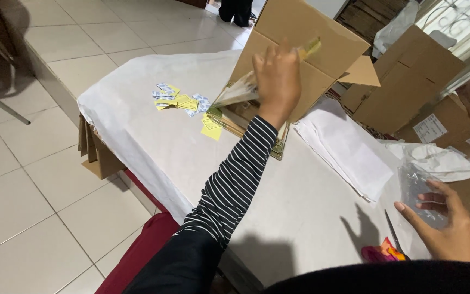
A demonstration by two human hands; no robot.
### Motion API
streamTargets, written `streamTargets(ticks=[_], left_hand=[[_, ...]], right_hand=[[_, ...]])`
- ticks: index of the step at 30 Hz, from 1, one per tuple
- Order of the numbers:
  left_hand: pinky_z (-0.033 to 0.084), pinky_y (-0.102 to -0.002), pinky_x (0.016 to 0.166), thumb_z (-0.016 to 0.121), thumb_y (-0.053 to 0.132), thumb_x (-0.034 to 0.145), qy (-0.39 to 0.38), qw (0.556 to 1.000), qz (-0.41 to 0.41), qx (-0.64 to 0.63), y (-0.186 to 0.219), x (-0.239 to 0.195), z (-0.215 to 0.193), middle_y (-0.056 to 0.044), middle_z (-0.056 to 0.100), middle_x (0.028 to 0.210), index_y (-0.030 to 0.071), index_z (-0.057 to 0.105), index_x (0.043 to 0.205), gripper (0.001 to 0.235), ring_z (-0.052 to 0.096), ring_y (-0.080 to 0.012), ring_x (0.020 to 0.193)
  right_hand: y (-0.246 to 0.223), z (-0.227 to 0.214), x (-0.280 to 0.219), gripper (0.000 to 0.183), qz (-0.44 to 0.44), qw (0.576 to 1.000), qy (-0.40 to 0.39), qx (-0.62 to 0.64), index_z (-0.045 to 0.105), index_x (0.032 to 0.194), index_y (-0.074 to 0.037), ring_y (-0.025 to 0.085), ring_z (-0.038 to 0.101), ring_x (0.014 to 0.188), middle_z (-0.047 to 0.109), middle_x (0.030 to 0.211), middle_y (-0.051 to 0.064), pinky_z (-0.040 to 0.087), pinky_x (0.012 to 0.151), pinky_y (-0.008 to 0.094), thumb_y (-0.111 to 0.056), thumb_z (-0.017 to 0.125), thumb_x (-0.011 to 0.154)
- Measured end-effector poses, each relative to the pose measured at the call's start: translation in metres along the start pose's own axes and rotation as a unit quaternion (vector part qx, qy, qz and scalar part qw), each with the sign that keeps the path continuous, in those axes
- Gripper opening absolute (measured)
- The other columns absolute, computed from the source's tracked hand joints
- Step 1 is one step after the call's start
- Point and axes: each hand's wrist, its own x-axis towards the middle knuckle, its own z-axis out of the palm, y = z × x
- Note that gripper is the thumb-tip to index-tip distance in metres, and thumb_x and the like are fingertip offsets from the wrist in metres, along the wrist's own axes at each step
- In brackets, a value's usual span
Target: Packaging picture frames by inserting them into plastic sleeves, placing them in cardboard boxes, and applying adhesive labels.
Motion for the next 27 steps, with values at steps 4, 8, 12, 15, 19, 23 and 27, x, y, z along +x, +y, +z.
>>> streamTargets(ticks=[4,8,12,15,19,23,27], left_hand=[[0.047,-0.050,0.082,0.072,0.000,0.074,-0.026,0.997,0.018,0.069,0.022,-0.022,0.053,-0.003,0.068,0.106,0.023,0.076,0.087,0.027,0.063,-0.0284,0.102],[0.044,-0.031,0.059,0.076,0.016,0.081,-0.105,0.975,0.039,0.192,0.050,-0.060,0.119,0.008,0.064,0.080,0.035,0.070,0.074,0.022,0.061,-0.0148,0.080],[0.038,-0.027,0.046,0.075,0.027,0.087,-0.198,0.946,0.075,0.246,0.069,-0.094,0.128,0.006,0.067,0.084,0.030,0.074,0.083,0.005,0.064,-0.0111,0.074],[0.036,-0.030,0.047,0.075,0.014,0.080,-0.215,0.939,0.094,0.251,0.064,-0.116,0.178,0.002,0.066,0.083,0.026,0.070,0.087,0.015,0.061,-0.0158,0.073],[0.030,-0.029,0.044,0.067,0.017,0.091,-0.231,0.922,0.115,0.288,0.050,-0.138,0.208,0.000,0.064,0.082,0.020,0.069,0.085,0.007,0.056,-0.0129,0.064],[0.032,-0.030,0.044,0.065,0.018,0.093,-0.238,0.914,0.133,0.301,0.038,-0.152,0.225,0.001,0.065,0.087,0.021,0.070,0.096,0.007,0.058,-0.0132,0.066],[0.047,-0.039,0.067,0.068,0.023,0.091,-0.261,0.914,0.149,0.272,0.033,-0.146,0.221,-0.003,0.069,0.103,0.022,0.071,0.109,0.018,0.064,-0.0221,0.090]], right_hand=[[-0.005,-0.004,-0.001,0.075,0.014,1.000,-0.011,-0.021,0.058,0.147,-0.006,0.023,0.067,0.105,0.071,0.111,0.014,0.045,0.101,0.039,-0.024,0.085,0.079],[-0.002,-0.003,0.000,0.075,0.025,0.999,-0.023,-0.014,0.058,0.145,-0.007,0.023,0.068,0.103,0.072,0.109,0.013,0.045,0.103,0.038,-0.024,0.085,0.078],[-0.025,-0.013,0.001,0.079,0.100,0.993,-0.063,-0.028,0.057,0.149,-0.014,0.023,0.067,0.110,0.075,0.113,0.015,0.042,0.110,0.040,-0.028,0.083,0.076],[-0.038,-0.016,0.000,0.081,0.136,0.987,-0.074,-0.041,0.053,0.151,-0.017,0.022,0.066,0.114,0.073,0.117,0.010,0.041,0.107,0.044,-0.033,0.081,0.077],[-0.017,-0.011,0.000,0.080,0.076,0.995,-0.054,-0.043,0.056,0.149,-0.015,0.020,0.068,0.109,0.074,0.112,0.010,0.041,0.106,0.040,-0.033,0.082,0.076],[-0.015,-0.011,0.000,0.082,0.081,0.994,-0.055,-0.040,0.056,0.149,-0.016,0.022,0.068,0.109,0.074,0.112,0.011,0.042,0.107,0.041,-0.032,0.083,0.074],[-0.022,-0.015,-0.001,0.081,0.091,0.993,-0.064,-0.042,0.056,0.149,-0.016,0.024,0.068,0.109,0.074,0.113,0.012,0.041,0.107,0.042,-0.034,0.082,0.075]])
